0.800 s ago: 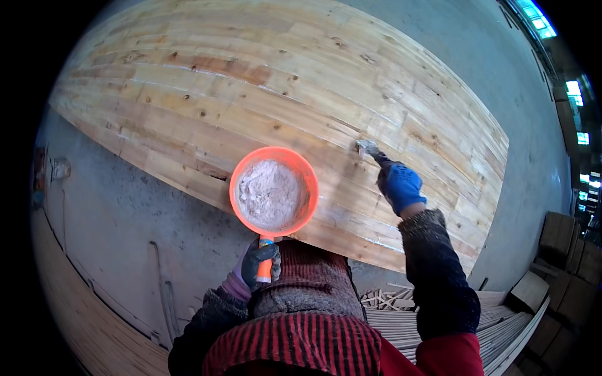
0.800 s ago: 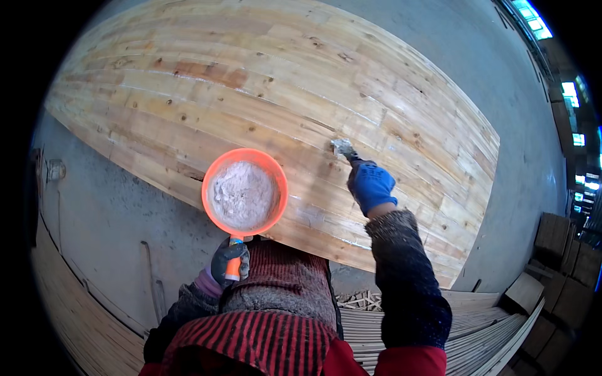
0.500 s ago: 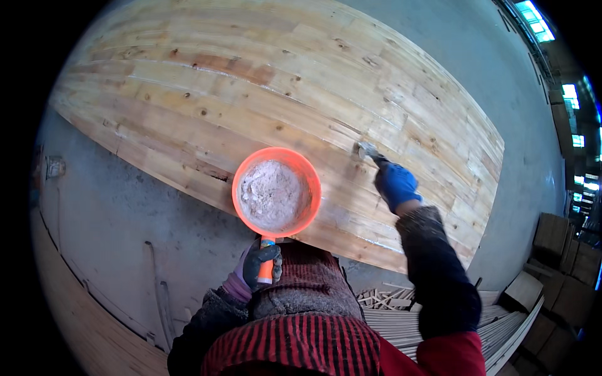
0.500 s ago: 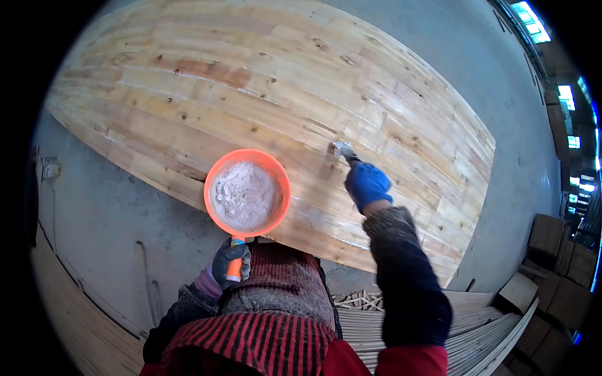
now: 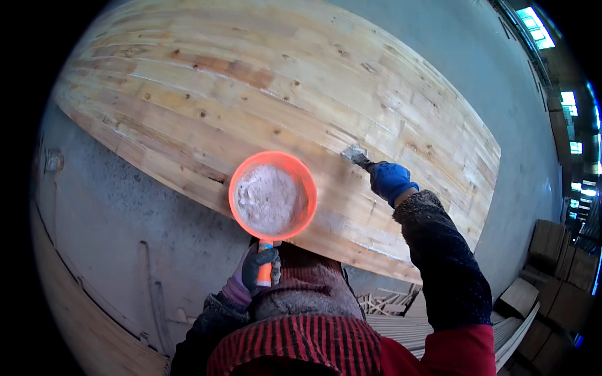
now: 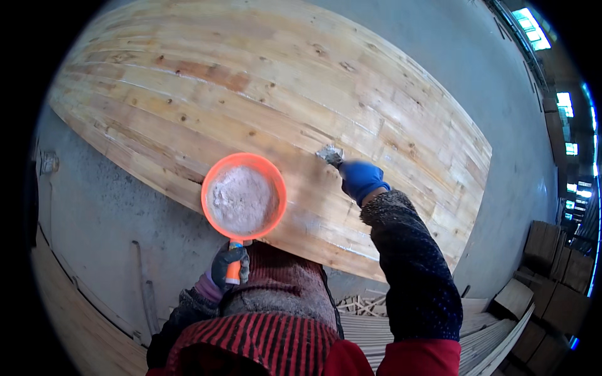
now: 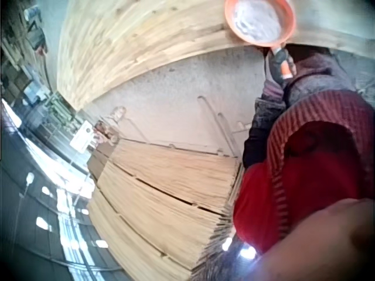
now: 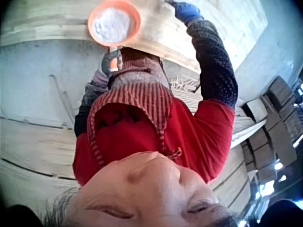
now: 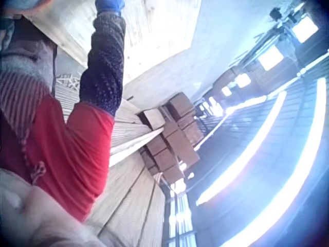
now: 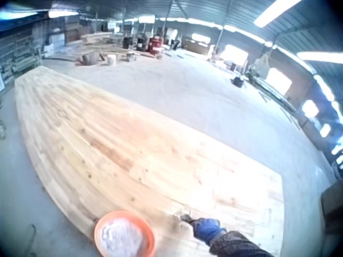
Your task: The person uses a putty knife to scoop a white filler from an orange bowl and applies it to gaps and knots on a large wooden panel. They repeatedly spread the filler across the surface, occasionally dipping the tool back into the bowl to reload. The person moves along the panel to cover different areas, smoothing the filler into the wood grain.
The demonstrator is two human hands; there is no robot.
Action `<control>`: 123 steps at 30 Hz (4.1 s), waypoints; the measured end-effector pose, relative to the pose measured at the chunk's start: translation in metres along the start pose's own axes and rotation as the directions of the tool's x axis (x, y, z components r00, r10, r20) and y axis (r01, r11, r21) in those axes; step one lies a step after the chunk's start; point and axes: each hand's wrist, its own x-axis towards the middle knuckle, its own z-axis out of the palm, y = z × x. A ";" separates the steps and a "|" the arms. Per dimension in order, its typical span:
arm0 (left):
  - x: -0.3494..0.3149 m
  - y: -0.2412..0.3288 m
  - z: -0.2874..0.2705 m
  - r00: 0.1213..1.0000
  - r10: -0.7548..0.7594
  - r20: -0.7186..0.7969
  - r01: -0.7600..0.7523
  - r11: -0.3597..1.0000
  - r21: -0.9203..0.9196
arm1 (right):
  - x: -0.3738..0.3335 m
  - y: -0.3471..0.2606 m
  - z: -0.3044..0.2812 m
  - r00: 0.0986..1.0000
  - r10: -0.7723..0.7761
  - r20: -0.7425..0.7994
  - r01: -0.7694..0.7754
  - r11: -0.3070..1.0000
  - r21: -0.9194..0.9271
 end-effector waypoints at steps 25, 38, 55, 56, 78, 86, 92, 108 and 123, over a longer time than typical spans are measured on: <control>0.001 -0.010 -0.005 1.000 -0.020 0.010 0.020 0.999 -0.034 | -0.082 0.010 0.057 0.981 0.125 0.147 -0.142 0.983 0.119; 0.008 -0.010 0.015 0.999 -0.038 -0.033 0.037 0.999 -0.018 | -0.015 0.031 0.027 0.979 0.119 -0.165 -0.100 0.988 0.122; 0.009 -0.028 0.012 0.998 0.049 -0.033 -0.050 0.998 -0.027 | -0.078 0.022 0.052 0.964 0.141 0.224 -0.145 0.989 0.002; 0.006 -0.028 0.014 0.997 0.048 -0.063 -0.050 0.998 -0.030 | -0.082 0.033 0.051 0.958 0.091 0.274 -0.087 0.996 -0.026; 0.013 -0.034 0.006 0.998 0.042 -0.043 -0.045 0.997 -0.063 | -0.044 0.053 0.037 1.000 0.028 -0.015 -0.028 1.000 0.000; 0.016 -0.031 0.011 0.998 0.040 -0.040 -0.040 0.999 -0.007 | -0.029 0.084 0.015 0.959 -0.007 -0.284 0.040 0.993 0.111; 0.011 -0.022 0.013 0.995 -0.042 -0.085 0.037 0.997 -0.067 | -0.074 0.072 0.028 0.987 0.095 0.127 -0.094 0.995 -0.014; 0.017 -0.021 0.037 0.982 0.064 -0.180 -0.045 0.993 0.109 | -0.059 0.029 0.024 0.918 0.130 -0.376 0.135 0.787 0.602; 0.015 -0.010 0.023 0.987 -0.008 -0.158 0.025 0.994 0.109 | 0.051 -0.065 0.086 0.963 0.258 0.083 -0.269 0.947 0.174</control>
